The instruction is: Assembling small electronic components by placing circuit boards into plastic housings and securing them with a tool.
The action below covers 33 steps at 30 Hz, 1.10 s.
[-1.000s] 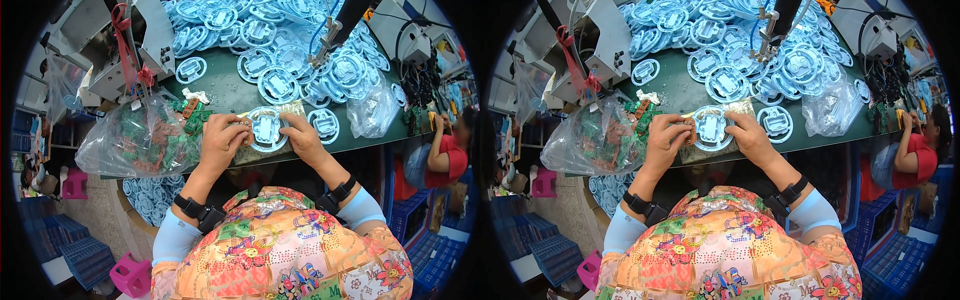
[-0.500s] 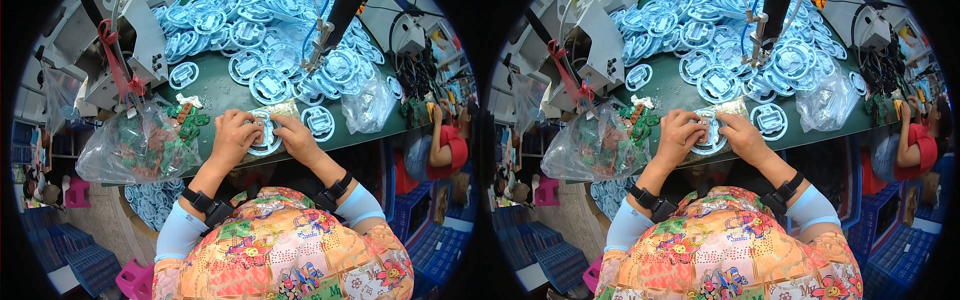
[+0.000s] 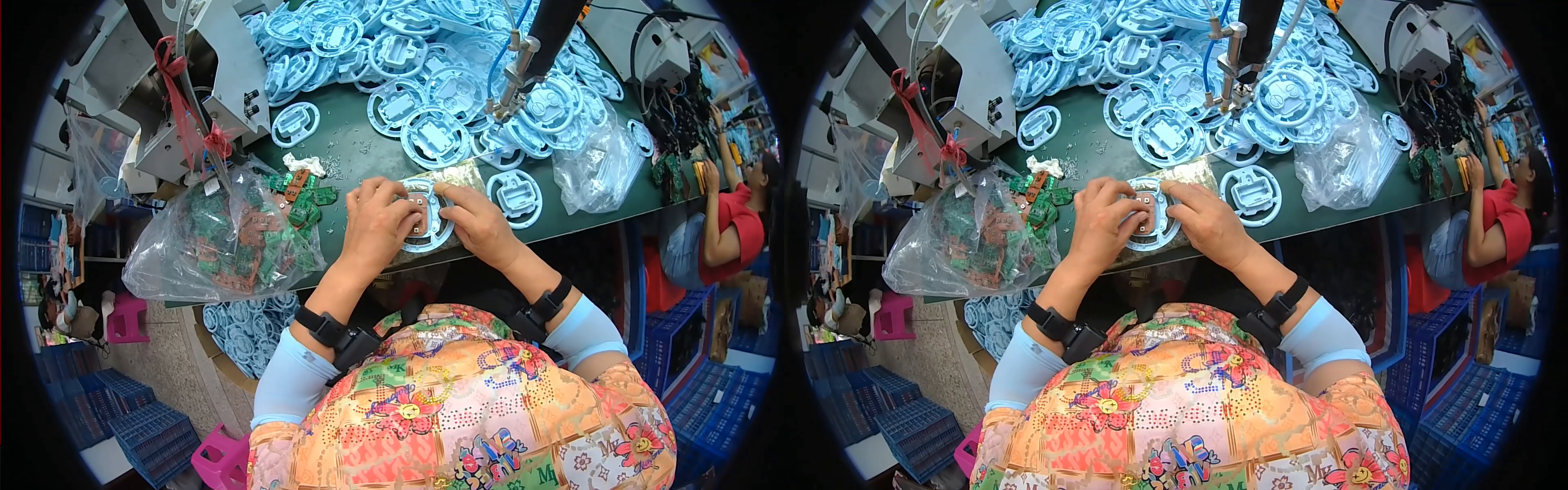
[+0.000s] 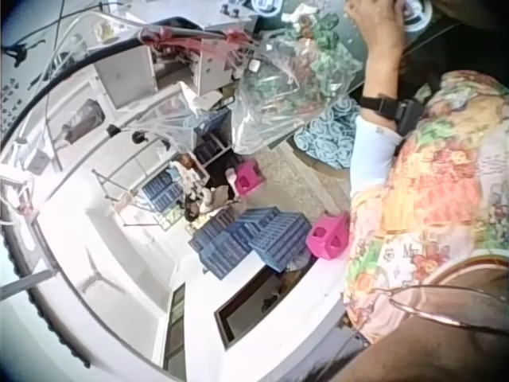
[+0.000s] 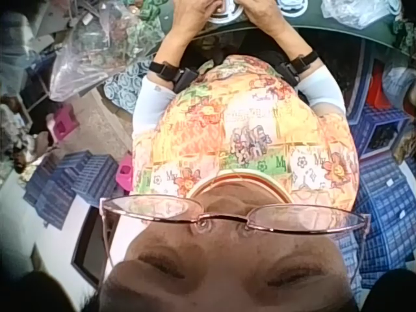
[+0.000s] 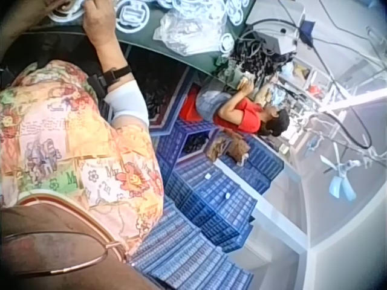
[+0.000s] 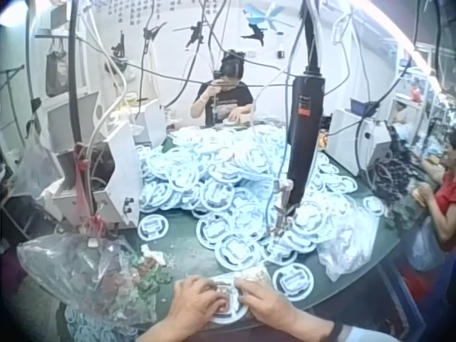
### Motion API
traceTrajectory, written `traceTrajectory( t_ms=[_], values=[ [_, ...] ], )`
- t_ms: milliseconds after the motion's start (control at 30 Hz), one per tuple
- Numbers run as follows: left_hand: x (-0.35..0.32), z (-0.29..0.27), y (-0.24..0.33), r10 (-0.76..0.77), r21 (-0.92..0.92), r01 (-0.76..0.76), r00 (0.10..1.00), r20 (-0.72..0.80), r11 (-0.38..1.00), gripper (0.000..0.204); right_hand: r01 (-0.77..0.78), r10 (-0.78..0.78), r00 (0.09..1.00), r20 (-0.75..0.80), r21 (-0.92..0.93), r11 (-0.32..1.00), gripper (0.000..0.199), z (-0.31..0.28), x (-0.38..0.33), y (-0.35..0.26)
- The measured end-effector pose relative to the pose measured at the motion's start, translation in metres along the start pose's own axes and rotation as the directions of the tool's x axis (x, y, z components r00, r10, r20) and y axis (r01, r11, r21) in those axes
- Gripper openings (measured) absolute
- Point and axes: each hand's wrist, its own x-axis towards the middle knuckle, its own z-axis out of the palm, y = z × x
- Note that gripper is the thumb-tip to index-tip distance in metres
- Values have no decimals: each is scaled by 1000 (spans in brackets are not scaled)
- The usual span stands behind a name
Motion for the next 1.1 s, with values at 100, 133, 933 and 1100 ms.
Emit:
traceTrajectory(
  t_ms=[100,133,933,1100],
  values=[
    [-6,-5,-1,2,-81,2,999,46,997,24,2,-2,1000,-6,-2,1000,23,-2,0,0],
    [-8,-7,0,10,-90,-6,999,47,996,24,-4,4,1000,-3,0,1000,23,-4,-1,-1],
    [-6,-16,5,-98,-91,125,961,259,988,42,-313,538,835,115,-705,636,13,-193,-91,147],
    [-8,-17,5,-106,-91,134,959,262,987,41,-345,752,659,15,-883,320,15,-211,-88,158]
  ],
)
